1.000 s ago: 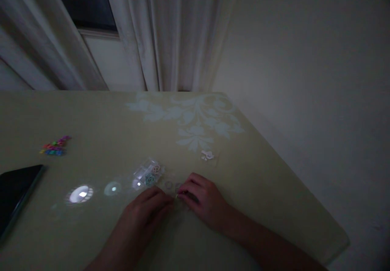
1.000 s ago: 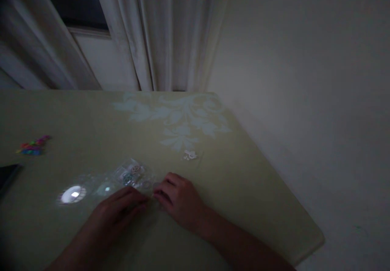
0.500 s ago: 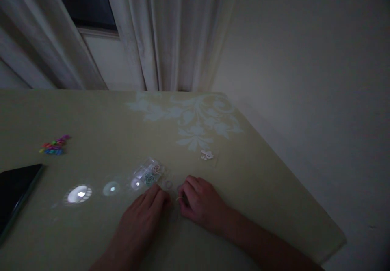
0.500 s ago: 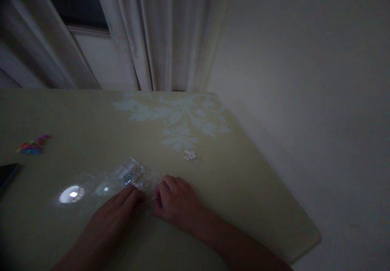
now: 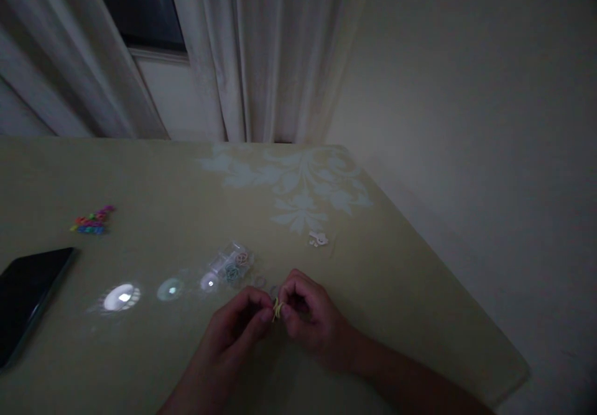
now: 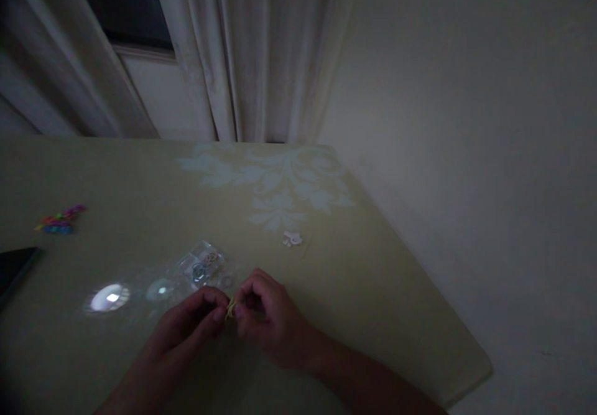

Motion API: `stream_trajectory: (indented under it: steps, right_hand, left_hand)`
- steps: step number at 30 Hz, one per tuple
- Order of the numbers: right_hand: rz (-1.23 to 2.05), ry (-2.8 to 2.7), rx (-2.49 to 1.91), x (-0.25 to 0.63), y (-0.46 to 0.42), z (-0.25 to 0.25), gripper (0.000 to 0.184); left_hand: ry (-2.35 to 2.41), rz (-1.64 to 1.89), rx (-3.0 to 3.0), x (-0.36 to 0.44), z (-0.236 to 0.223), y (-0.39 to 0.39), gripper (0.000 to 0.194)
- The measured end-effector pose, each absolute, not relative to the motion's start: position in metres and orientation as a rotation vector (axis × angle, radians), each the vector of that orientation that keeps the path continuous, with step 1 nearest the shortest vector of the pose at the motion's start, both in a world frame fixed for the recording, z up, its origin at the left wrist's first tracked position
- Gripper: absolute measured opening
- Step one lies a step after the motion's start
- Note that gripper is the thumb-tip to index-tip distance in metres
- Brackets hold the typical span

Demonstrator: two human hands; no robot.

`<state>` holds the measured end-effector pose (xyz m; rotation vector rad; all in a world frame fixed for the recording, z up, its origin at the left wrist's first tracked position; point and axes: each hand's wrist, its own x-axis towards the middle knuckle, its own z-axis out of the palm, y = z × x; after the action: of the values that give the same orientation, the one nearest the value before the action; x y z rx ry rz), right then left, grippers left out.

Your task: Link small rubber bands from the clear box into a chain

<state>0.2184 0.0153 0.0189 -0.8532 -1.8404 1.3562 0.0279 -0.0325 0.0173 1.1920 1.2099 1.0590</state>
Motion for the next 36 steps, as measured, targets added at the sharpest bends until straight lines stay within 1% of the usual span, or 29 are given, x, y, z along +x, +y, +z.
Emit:
stream_trajectory:
  steps: [6,10,15,19,25,36]
  right_hand:
    - [1.279,-1.818,-0.881,0.219,0.014,0.014,0.008]
    - [1.209,-1.811,-0.867,0.219,0.012,0.011,0.004]
    - [1.158,-1.778,-0.845,0.221,0.014,0.015,0.006]
    - [1.143,-1.785,-0.828,0.223,0.016,0.018,0.009]
    - [1.155,-1.8,-0.847,0.222,0.016,0.016,0.011]
    - [1.131,-1.791,-0.829,0.224,0.017,0.015,0.009]
  left_hand:
    - [1.073,1.063,0.985,0.032,0.013,-0.031,0.035]
    - [1.053,1.01,0.988,0.034,0.013,-0.03,0.038]
    - [1.042,1.006,0.973,0.031,0.011,-0.03,0.04]
    - [1.082,1.072,0.919,0.031,0.008,-0.03,0.04]
    - [1.062,1.054,0.92,0.031,0.009,-0.031,0.033]
    - [1.042,1.019,0.917,0.027,0.02,-0.028,0.03]
